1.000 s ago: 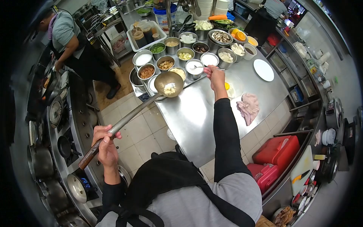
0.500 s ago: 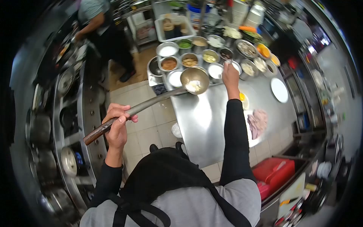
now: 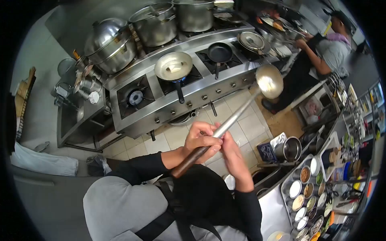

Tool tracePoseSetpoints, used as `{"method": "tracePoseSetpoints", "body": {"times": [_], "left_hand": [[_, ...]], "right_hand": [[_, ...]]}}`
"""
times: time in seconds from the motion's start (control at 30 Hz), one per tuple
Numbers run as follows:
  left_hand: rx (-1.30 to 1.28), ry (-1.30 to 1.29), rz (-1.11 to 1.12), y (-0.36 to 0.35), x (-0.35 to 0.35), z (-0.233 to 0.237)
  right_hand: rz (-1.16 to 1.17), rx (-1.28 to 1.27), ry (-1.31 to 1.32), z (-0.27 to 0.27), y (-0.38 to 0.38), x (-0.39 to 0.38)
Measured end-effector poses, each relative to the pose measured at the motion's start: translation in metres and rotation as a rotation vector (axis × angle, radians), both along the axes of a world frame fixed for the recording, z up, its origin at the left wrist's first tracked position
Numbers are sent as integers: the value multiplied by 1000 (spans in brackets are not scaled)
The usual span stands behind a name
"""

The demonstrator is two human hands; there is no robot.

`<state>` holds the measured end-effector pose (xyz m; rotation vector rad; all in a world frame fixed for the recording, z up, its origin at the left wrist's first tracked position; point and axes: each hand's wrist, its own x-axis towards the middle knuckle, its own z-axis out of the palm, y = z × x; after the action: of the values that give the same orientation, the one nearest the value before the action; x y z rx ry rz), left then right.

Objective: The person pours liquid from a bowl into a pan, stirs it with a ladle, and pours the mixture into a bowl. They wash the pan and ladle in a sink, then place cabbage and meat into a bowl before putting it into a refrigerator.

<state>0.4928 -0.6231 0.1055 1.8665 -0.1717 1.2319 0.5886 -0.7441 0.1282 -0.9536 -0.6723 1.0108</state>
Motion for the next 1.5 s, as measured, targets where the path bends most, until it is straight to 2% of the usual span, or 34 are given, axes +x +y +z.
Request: {"method": "tracePoseSetpoints", "body": {"times": [0.03,0.13,0.2,0.27,0.3,0.37,0.4,0.47,0.5,0.53,0.6,0.63,0.7,0.73,0.8,0.87,0.9,0.93,0.97,1.0,1.03,1.07,1.1,1.13,1.17,1.2,1.23,1.27,1.33,1.37,1.4,1.43,1.47,1.5], "left_hand": [[144,-38,131,19,-5,-8],[78,-113,176,82,-27,-25],[81,-18,305,115,-62,-48],[16,179,396,148,-98,-58],[-121,233,427,163,-110,-72],[-368,330,458,193,-116,-111],[-374,331,453,207,-114,-128],[-535,476,496,231,-111,-166],[-674,534,440,242,-104,-192],[-687,538,437,251,-96,-206],[-1022,709,239,268,-74,-225],[-1024,711,229,275,-62,-234],[-1558,709,-62,289,-40,-242],[-1550,721,-77,292,-36,-239],[-1784,568,-285,294,-22,-226],[-1634,428,-421,298,-14,-246],[-1612,406,-405,298,-10,-250],[-1673,383,-351,294,-9,-247],[-1741,271,-515,300,-1,-270],[-1446,356,-609,306,-6,-290],[-1538,524,-449,301,1,-267],[-1592,468,-645,307,-2,-271],[-1632,406,-626,310,-5,-281],[-1793,484,-476,311,-8,-271],[-1810,607,-301,290,-15,-242],[-1811,686,-112,267,-23,-220],[-1792,847,-408,286,-46,-269],[-1752,1007,-698,300,-54,-312],[-1424,1518,-199,211,-58,-258],[-1382,1551,-239,186,-56,-265],[-1109,1616,-335,162,-55,-271],[-836,1652,-430,137,-53,-275],[-800,1662,-467,106,-48,-272],[-537,1533,-660,67,-42,-263]], "right_hand": [[-10,-11,107,8,41,-11],[4,-88,264,6,126,-15],[1,-239,427,7,172,-13],[307,-180,530,-60,215,25],[302,-194,532,-76,239,26],[186,-708,-284,-98,285,30],[183,-716,-284,-119,303,36],[-70,-624,-1325,-159,331,51],[-104,-622,-1322,-161,343,54],[-139,-621,-1318,-162,355,57],[-144,-627,-1341,-169,370,64],[-111,-630,-1346,-172,376,67],[-89,-600,-1319,-186,383,71],[46,-796,-815,-175,386,64],[112,-771,-443,-174,388,58],[197,-653,-321,-190,392,65],[218,-602,-240,-196,391,66],[140,-638,-52,-170,380,56],[190,-314,-686,-215,377,74],[52,-120,-1577,-222,373,89],[0,-578,-873,-137,332,62],[-251,-613,-859,-182,330,62],[-435,-492,-867,-174,295,47],[-487,-367,-741,-153,254,36],[-537,-265,-645,-150,215,19],[-600,-333,-679,-134,167,-4],[-611,-323,-657,-143,125,-28],[-606,-453,-668,-145,76,-55],[-736,-504,-538,-174,-10,-122],[-823,-644,-565,-209,-50,-159],[-873,-797,-527,-251,-90,-199],[-887,-1039,-412,-263,-128,-241],[-941,-1203,-353,-295,-163,-287],[-1024,-1312,-237,-322,-194,-335]]}}
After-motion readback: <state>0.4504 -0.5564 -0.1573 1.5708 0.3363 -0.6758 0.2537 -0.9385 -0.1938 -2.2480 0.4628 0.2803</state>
